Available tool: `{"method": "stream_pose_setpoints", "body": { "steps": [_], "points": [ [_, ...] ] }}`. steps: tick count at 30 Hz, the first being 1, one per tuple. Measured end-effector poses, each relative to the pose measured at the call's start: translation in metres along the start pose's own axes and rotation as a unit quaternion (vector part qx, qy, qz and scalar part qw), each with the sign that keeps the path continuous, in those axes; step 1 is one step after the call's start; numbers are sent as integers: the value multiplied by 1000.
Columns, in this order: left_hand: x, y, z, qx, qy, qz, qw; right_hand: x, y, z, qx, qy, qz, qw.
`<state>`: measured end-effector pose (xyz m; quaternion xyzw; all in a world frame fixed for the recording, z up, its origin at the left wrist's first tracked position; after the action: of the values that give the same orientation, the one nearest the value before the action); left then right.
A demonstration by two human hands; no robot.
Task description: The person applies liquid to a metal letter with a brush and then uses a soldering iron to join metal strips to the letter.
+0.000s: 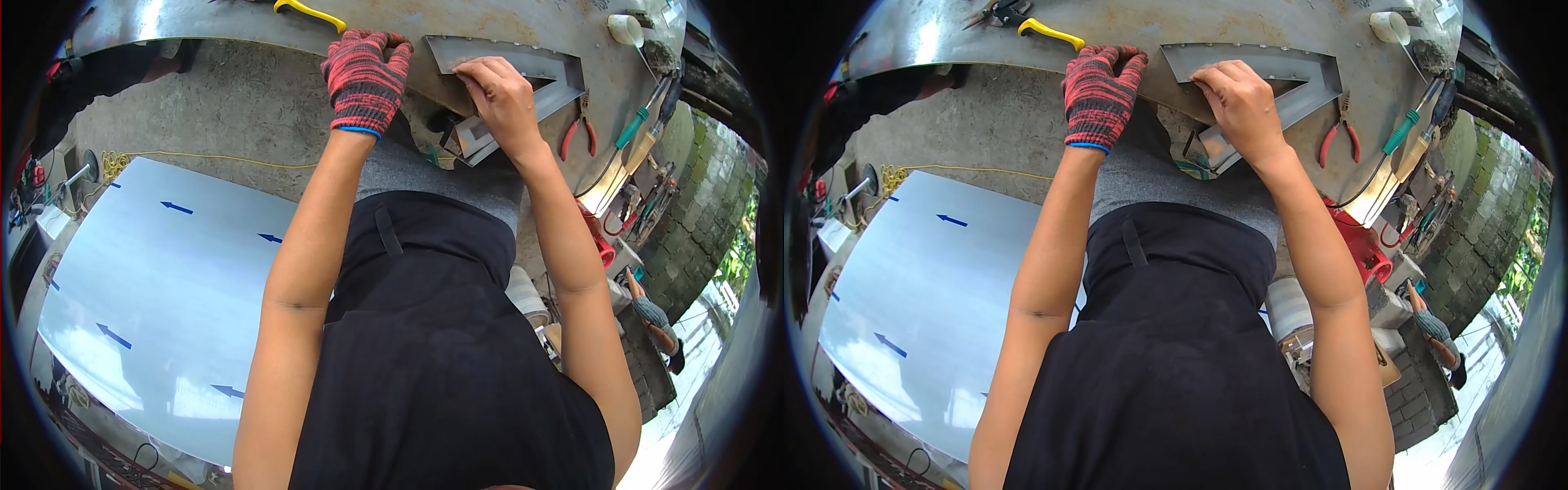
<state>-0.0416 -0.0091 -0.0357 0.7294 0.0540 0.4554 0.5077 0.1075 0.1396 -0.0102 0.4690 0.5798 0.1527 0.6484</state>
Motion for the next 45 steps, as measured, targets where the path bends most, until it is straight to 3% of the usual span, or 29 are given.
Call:
{"method": "stream_pose_setpoints", "body": {
  "steps": [18,31,33,45],
  "points": [
    [-10,-10,-12,-36,30,22,999,2,-3,3,28,-34,-24,999],
    [-8,-8,-14,-29,-7,-12,999,5,-4,4,27,-24,-32,999],
    [-9,-7,-17,-71,22,12,997,5,-4,4,30,-20,-25,999],
    [1,-16,-19,-100,10,-45,994,5,-4,4,25,-21,-23,999]
  ]
}}
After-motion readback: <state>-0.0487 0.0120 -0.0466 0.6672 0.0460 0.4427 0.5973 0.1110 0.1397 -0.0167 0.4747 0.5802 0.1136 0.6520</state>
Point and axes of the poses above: each hand's wrist, its own z-axis away from the middle knuckle, its own y-axis out of the back of the hand, x = y × z, the point moved 2 cm from there along -z, towards the middle knuckle, and after that the axes turned 8 degrees about -y, right-handed, at the moved point
